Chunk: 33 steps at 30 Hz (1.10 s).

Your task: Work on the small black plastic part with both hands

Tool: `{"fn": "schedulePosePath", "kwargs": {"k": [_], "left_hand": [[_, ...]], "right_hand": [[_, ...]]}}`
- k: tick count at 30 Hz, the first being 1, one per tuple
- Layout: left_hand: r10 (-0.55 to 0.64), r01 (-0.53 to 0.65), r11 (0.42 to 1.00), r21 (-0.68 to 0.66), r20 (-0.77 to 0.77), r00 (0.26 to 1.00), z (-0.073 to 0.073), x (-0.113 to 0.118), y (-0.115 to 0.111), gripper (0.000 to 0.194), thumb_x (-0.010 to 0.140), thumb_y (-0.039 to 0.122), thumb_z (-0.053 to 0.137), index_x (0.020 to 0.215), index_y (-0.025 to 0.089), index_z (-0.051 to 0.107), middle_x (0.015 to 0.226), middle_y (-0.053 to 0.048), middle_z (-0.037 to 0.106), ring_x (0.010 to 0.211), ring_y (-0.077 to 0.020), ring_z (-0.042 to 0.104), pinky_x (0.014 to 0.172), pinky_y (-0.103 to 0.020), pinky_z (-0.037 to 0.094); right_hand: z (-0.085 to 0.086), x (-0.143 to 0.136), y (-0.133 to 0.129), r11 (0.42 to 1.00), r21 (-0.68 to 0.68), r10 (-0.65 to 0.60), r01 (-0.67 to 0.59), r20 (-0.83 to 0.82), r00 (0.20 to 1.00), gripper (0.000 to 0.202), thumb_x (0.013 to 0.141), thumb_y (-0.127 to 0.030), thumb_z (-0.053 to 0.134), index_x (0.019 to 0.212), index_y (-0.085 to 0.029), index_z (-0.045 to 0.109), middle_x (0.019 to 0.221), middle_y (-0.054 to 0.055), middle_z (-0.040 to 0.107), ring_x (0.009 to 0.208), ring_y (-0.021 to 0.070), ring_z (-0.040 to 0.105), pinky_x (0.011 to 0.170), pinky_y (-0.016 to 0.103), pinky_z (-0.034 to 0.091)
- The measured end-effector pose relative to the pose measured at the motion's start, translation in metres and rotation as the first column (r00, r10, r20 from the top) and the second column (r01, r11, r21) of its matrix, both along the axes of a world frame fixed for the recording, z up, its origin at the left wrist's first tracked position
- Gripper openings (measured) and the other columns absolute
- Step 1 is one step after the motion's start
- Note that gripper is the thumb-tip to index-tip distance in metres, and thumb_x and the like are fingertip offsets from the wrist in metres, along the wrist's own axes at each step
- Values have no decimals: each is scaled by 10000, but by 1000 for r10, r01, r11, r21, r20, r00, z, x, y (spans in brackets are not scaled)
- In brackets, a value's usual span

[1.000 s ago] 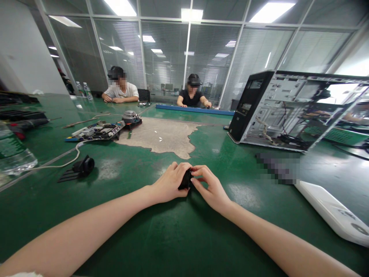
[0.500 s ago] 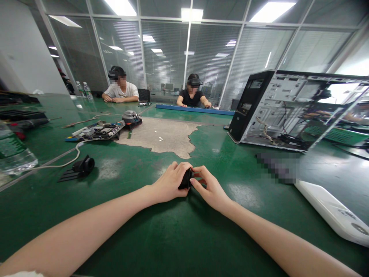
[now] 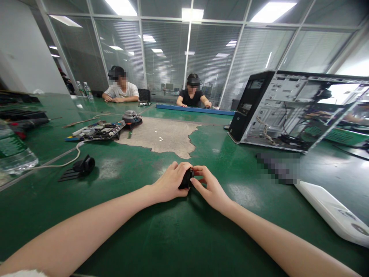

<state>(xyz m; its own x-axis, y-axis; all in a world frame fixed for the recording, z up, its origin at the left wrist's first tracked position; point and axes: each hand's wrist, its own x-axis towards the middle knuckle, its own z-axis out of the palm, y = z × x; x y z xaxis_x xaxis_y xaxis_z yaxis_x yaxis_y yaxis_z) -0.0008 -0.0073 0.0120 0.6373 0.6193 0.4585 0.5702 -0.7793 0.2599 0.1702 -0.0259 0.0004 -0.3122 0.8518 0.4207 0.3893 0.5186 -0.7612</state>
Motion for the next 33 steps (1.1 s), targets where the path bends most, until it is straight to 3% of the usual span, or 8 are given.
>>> {"fn": "schedulePosePath", "kwargs": {"k": [3,10,19,27,33], "left_hand": [[-3,3,1000,-3,-1,1000,0,-1,0,544,652,197,575,1135,183,325,1115,-74,479,884,-231,438,788,-373,372],[-9,9,1000,-1,-3,1000,0,-1,1,545,641,186,572,1128,187,327,1130,-77,476,911,-240,444,800,-379,365],[0,0,1000,7,-9,1000,0,0,0,533,659,193,559,1136,181,319,1114,-73,484,885,-233,443,793,-377,374],[-11,11,1000,-4,-9,1000,-1,-1,1,568,634,177,571,1139,188,312,1134,-77,475,938,-249,450,812,-390,366],[-4,4,1000,-4,-5,1000,0,0,1,558,640,184,577,1136,186,320,1122,-73,478,896,-234,449,800,-377,369]], "right_hand": [[2,0,-1,1000,-13,24,-23,6,1000,210,817,-219,469,1026,-206,451,976,56,530,896,160,564,716,307,520],[6,0,-4,988,151,15,-19,29,999,143,799,-196,484,937,-225,507,1011,57,482,958,176,516,728,303,519],[0,0,0,999,-35,32,-32,-4,999,253,813,-213,476,1061,-209,422,1010,66,516,915,165,562,733,327,524],[6,1,-4,989,143,24,-27,26,999,164,786,-183,503,947,-216,505,1005,54,485,954,167,515,726,291,517],[3,0,-2,996,94,8,-9,10,1000,183,799,-184,488,979,-211,475,1001,57,489,964,169,513,739,296,513]]}}
